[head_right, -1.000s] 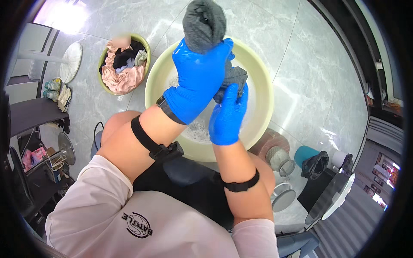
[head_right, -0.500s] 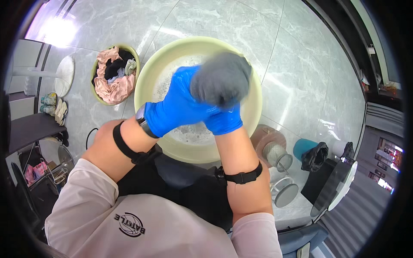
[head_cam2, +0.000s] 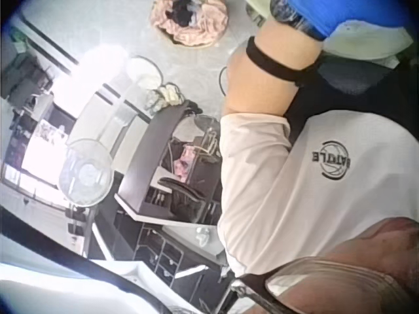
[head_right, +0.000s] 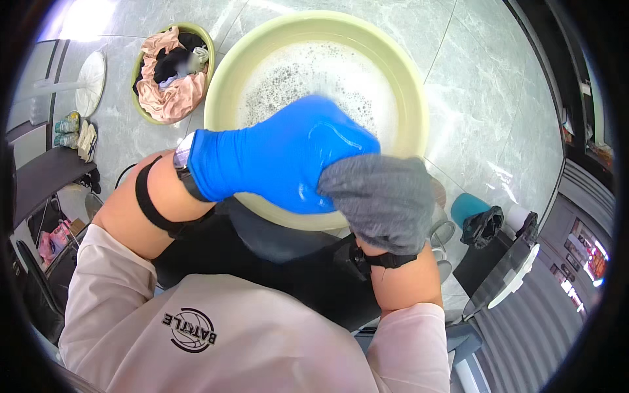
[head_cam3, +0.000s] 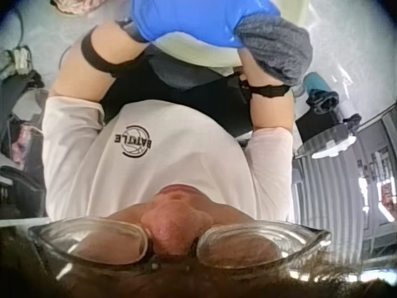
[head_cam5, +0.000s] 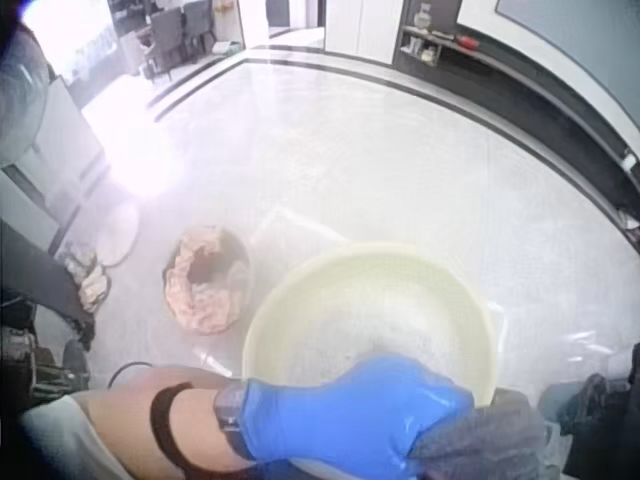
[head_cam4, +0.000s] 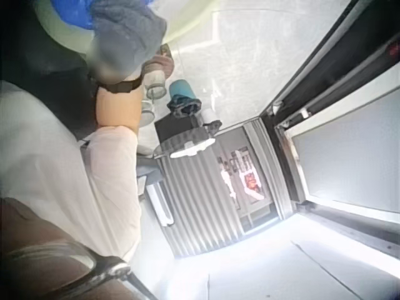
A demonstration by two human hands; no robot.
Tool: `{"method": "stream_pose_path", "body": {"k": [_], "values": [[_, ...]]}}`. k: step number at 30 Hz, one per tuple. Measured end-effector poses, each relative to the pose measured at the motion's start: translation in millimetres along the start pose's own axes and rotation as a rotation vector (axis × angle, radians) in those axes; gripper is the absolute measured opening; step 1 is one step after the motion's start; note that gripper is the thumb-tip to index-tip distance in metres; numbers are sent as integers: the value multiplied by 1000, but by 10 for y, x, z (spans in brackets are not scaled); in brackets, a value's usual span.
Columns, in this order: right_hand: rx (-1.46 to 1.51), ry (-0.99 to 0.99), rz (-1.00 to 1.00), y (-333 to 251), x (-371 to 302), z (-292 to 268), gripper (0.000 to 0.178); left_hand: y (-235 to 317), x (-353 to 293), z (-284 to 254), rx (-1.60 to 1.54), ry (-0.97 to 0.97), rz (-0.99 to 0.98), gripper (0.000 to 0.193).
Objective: Washing a grey garment by hand in a soapy plastic basin.
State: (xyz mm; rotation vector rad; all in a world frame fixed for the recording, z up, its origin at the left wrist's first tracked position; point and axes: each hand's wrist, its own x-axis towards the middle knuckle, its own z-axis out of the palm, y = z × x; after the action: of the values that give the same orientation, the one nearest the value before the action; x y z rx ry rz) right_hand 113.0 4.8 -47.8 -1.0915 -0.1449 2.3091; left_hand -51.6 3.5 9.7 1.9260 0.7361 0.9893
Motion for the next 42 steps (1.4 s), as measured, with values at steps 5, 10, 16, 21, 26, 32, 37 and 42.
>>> {"method": "stream_pose_path", "body": {"k": [5, 10, 16, 21, 26, 32, 37, 42], "values": [[-112, 28, 36, 82, 67, 116, 33, -32, -34, 22, -16, 177, 35, 30], [-260, 71, 50, 63, 18, 236, 32, -64, -63, 218, -60, 518, -220, 39], [-592, 207, -349, -24, -124, 131, 23, -180, -69, 134, -279, 671, -583, 31], [-648, 85, -764, -293, -213, 194, 39, -57, -21, 161, -589, 526, -799, 22], [-572, -101, -596, -435, -137, 203, 33, 23, 74, 342, -667, 257, -790, 22], [-205, -131, -597, -649, -230, 195, 33, -51, 66, 327, -742, 48, -828, 54], [-23, -130, -595, -752, -145, -2, 40, -56, -7, 471, -764, -30, -773, 72], [-54, -65, -645, -875, -99, -18, 39, -132, -66, 392, -554, 2, -752, 69]]}}
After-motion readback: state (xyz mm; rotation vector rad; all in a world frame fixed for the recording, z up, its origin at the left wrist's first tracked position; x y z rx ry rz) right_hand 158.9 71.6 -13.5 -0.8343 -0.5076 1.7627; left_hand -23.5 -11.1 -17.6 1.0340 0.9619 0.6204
